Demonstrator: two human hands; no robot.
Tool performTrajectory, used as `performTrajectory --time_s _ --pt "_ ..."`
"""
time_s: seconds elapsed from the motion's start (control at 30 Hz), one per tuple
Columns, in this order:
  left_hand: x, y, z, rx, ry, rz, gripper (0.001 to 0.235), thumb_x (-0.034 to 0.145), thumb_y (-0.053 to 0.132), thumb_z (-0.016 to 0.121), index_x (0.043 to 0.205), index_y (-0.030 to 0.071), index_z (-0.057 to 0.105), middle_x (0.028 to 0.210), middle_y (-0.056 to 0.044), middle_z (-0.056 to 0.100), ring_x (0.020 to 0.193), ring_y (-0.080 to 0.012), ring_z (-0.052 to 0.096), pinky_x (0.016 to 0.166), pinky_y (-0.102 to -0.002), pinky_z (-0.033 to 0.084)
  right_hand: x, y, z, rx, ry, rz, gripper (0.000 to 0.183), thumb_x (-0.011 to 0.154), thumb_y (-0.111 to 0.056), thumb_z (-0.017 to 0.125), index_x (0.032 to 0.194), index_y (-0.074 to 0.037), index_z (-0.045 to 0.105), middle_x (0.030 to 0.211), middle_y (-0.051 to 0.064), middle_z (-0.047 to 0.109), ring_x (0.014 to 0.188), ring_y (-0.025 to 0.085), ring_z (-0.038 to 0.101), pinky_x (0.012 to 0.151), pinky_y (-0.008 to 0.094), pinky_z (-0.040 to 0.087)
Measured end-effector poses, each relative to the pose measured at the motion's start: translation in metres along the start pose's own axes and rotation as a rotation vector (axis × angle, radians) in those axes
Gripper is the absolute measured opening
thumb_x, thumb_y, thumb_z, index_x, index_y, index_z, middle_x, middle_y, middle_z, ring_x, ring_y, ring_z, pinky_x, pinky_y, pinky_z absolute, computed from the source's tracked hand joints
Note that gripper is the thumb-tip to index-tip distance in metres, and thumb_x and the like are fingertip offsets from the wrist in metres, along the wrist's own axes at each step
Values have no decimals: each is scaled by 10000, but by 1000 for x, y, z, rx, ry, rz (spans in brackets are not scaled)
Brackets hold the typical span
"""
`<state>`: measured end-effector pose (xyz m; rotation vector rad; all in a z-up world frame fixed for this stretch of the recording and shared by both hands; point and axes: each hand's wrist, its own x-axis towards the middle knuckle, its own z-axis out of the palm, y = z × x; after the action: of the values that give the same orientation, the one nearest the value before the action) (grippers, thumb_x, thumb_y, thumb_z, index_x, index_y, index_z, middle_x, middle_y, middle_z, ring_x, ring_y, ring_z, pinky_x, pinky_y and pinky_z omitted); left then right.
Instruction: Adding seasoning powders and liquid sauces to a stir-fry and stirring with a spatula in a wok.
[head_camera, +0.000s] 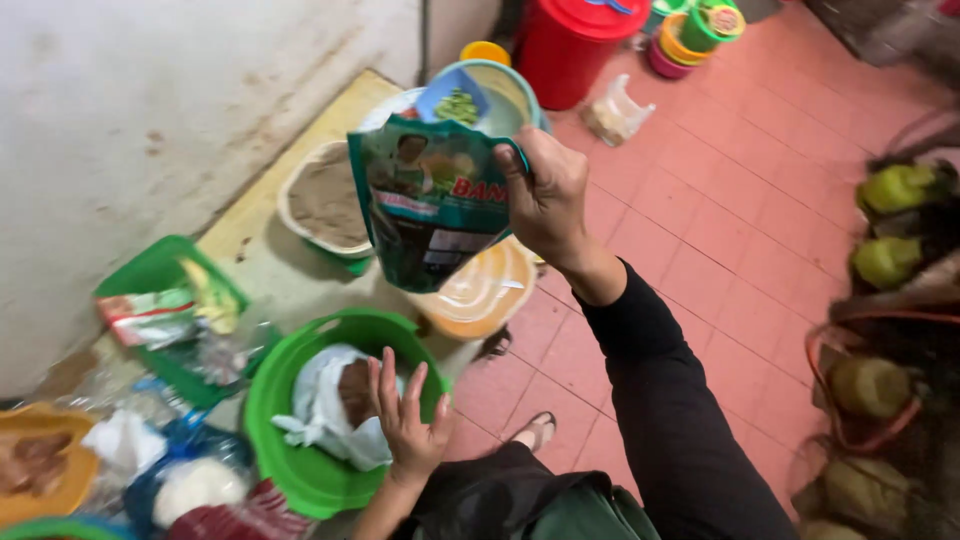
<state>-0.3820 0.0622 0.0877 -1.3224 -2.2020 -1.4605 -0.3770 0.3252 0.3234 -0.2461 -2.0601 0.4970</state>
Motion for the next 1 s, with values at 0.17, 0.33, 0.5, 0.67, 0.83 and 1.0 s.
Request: performTrajectory --time_s 0.17,0.33,0.5,0.67,0.83,1.0 --pt "14 89 120 -290 -94 -8 574 873 158 671 1408 45 497 1618 -250 326 1530 -476 293 1257 -570 280 -55 46 -156 -95 -119 -24 268 1017 -72 578 768 1 514 692 86 445 543 229 389 533 366 369" --pt "10 164 280 -670 -324 -117 736 851 71 737 1497 6 389 1629 -233 304 1485 -426 348 1083 -472 456 -144 134 -290 -282 -152 32 229 1001 -140 592 787 -58 587 644 71 488 505 280 502 482 373 441" --pt "29 242 417 -952 -687 -262 984 750 0 821 1571 7 279 1597 -258 341 1461 -484 310 1089 -603 412 -198 206 -424 -461 -63 180 340 1074 -292 499 791 -128 592 614 36 458 494 306 541 467 370 475" --pt "59 305 595 -1104 -1151 -190 1255 577 71 959 1603 48 236 1617 -241 326 1517 -436 239 1158 -608 346 -224 281 -536 -493 124 297 406 1081 -234 510 687 -134 517 556 24 408 428 310 467 421 323 430" --pt "67 362 784 -1342 -1510 1 1103 516 199 1048 1475 83 515 1458 -119 558 1408 -241 447 1180 -471 348 -227 357 -624 -596 258 412 397 1070 -222 521 693 -105 559 537 61 430 429 361 479 404 366 425" --pt "96 478 909 -1346 -1803 90 815 487 145 1059 1232 70 737 1229 -96 743 1208 -179 620 1105 -428 432 -236 433 -729 -677 460 562 425 1069 -218 546 660 -100 537 535 90 431 437 369 478 426 358 427"
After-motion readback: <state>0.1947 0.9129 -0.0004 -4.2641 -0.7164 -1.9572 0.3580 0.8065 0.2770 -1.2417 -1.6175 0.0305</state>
